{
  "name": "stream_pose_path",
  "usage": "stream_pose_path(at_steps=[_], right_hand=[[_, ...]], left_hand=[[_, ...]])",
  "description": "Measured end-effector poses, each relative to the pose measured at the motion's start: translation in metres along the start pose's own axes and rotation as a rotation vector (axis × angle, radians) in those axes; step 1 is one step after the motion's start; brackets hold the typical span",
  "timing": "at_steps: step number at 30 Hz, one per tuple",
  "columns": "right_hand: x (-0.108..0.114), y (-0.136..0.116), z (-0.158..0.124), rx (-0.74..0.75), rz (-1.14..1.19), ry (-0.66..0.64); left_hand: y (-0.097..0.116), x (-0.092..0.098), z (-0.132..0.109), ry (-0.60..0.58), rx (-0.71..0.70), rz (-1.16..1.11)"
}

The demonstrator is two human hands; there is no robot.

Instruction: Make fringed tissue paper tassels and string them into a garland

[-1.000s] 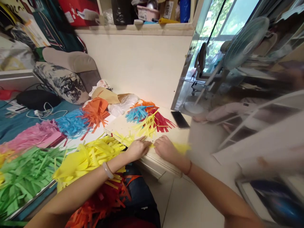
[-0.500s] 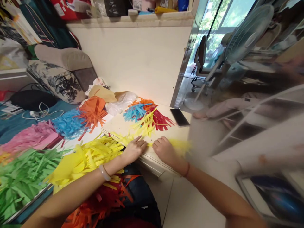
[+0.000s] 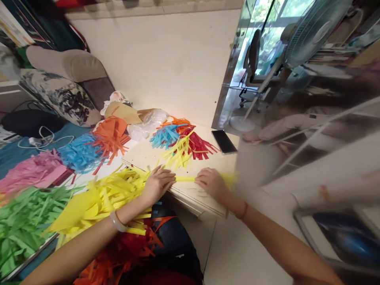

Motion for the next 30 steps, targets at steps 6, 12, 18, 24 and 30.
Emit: stream_pose_path(at_steps=[6,12,18,24,30], right_hand=[[0.003,0.020,-0.002,-0.243,0.127,0.088],[0.002,0.010,0.004,-0.246,-0.003,0.027],[0.000,0.013,0.010,-0.267,-0.090,-0.134],[-0.010,-0.023,0.025,0.026,-0.270,-0.236],[-0.020,-0.034,0.011,0.168,-0.358,-0.349]], left_hand=[[-0.032,0.011,0.002,0.014,0.257,-0.228],[-0.031,0.008,0.009,-0.027,0.279,-0.106],[-0.026,0.005,0.013,-0.088,0.260,0.034],[-0.013,0.001,0.009,-0.059,0.016,0.116],[0.002,0.002,0.000,-0.112,-0.204,0.266]])
Point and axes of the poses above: each hand's wrist, its own z-axis towards the middle knuckle, its own x-axis out of the back of the hand, y = z × x, the point moved 6 cm from there along z, towards the middle knuckle, and after that the axes turned 11 degrees about x, right-handed, at the moved point
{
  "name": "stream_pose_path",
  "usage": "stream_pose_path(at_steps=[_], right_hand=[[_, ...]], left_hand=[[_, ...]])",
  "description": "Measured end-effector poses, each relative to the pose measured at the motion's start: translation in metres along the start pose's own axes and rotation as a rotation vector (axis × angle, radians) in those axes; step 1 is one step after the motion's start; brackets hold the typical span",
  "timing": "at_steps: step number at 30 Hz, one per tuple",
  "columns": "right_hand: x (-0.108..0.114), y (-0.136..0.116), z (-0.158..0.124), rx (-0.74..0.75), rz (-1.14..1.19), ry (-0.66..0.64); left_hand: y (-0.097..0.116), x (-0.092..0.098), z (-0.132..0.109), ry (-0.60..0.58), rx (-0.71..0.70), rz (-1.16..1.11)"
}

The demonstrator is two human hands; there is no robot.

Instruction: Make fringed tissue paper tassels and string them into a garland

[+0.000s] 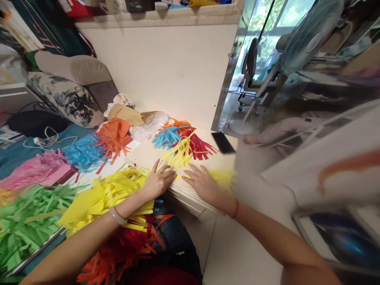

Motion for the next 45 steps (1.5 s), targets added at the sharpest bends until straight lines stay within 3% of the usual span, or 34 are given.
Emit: stream_pose_path(at_steps=[6,12,18,27,30,36,45], right_hand=[[0.010,0.019,-0.025,-0.130,0.001,-0.057],[0.017,0.007,0.016,-0.074,-0.027,0.126],[-0.005,0.006,0.032,-0.001,-0.040,0.173],[0.002,0.024,-0.005,-0.059,0.162,0.311],[-0.002,0.035,-0.012,-0.187,0.318,0.324],[-0.007,0.046,-0.010,-0.396,0.412,0.252],[0.006,0.041,0.007,-0.408,0.289,0.022]], left_hand=[[0.010,0.008,0.015,-0.125,-0.095,0.076],[0.021,0.006,0.028,-0.106,-0.198,0.163],[0.017,0.000,0.024,-0.014,-0.046,0.092],[0.001,-0.002,0.013,0.036,0.164,-0.177],[-0.012,-0.002,0.006,0.041,0.270,-0.302],[-0.033,-0.005,0.000,0.051,0.498,-0.513],[-0.029,-0.001,0.012,-0.063,0.519,-0.352]])
Point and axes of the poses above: each hand's wrist, its own z-axis towards the middle knuckle, its own x-axis out of the back of the hand, y = z × x, the point moved 6 cm from there along z, towards the middle knuckle, and after that the axes turned 11 degrees about x, right-handed, at the moved point
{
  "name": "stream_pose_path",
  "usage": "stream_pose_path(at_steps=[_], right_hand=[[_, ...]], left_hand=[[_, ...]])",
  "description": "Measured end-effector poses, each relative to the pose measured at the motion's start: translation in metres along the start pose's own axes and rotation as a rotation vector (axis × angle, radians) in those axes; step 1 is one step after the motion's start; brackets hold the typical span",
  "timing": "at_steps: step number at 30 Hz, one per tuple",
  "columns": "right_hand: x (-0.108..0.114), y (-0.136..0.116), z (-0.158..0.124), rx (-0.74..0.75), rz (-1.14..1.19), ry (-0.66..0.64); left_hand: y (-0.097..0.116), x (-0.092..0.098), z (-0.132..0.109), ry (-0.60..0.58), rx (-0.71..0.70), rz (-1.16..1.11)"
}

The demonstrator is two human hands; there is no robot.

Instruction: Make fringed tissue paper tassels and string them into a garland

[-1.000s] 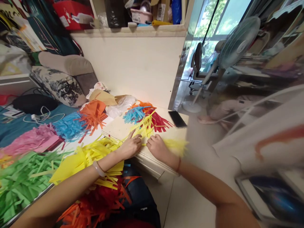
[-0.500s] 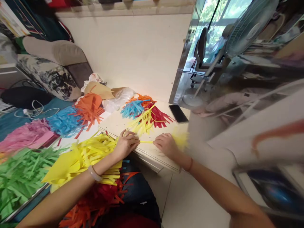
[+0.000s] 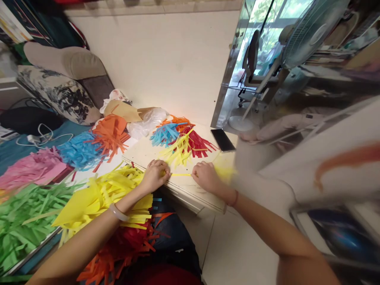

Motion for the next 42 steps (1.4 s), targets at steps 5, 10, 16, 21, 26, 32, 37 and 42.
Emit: stream_pose_path(at_steps=[5,10,16,21,26,32,37,42], right_hand=[[-0.002,-0.023,0.005,0.201,-0.130,-0.013],[-0.010,-0.031,-0.009,0.441,-0.268,-0.004],[0.003,-0.011,-0.018,0.474,-0.332,-0.005],[-0.008,-0.027,0.009,0.455,-0.227,-0.134],[-0.001,-0.038,0.017,0.345,-0.167,-0.081],[0.021,-0.043,0.019,0.150,0.794,-0.256],[0.038,-0.064,0.044,0.071,1.101,-0.010],[0.035,-0.086,0.067,0.108,1.131,0.045]], left_hand=[[0.006,-0.003,-0.003,-0.015,-0.066,0.058],[0.013,-0.009,-0.017,0.067,-0.281,0.201],[0.032,-0.004,-0.020,0.053,-0.422,0.332],[0.064,-0.019,-0.013,-0.034,-0.545,0.520],[0.068,-0.024,-0.009,-0.009,-0.529,0.510],[0.057,0.036,-0.017,0.106,-0.640,0.056],[0.039,0.079,-0.012,0.338,-0.259,-0.383],[0.017,0.081,-0.010,0.337,0.128,-0.883]])
Point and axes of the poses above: each hand's wrist, its own z-axis towards the middle knuckle, its own x-axis out of the back of the hand, y = z × x, the point moved 6 cm from there along z, towards the middle knuckle, and after that the axes turned 11 degrees about x, right-handed, at the moved point
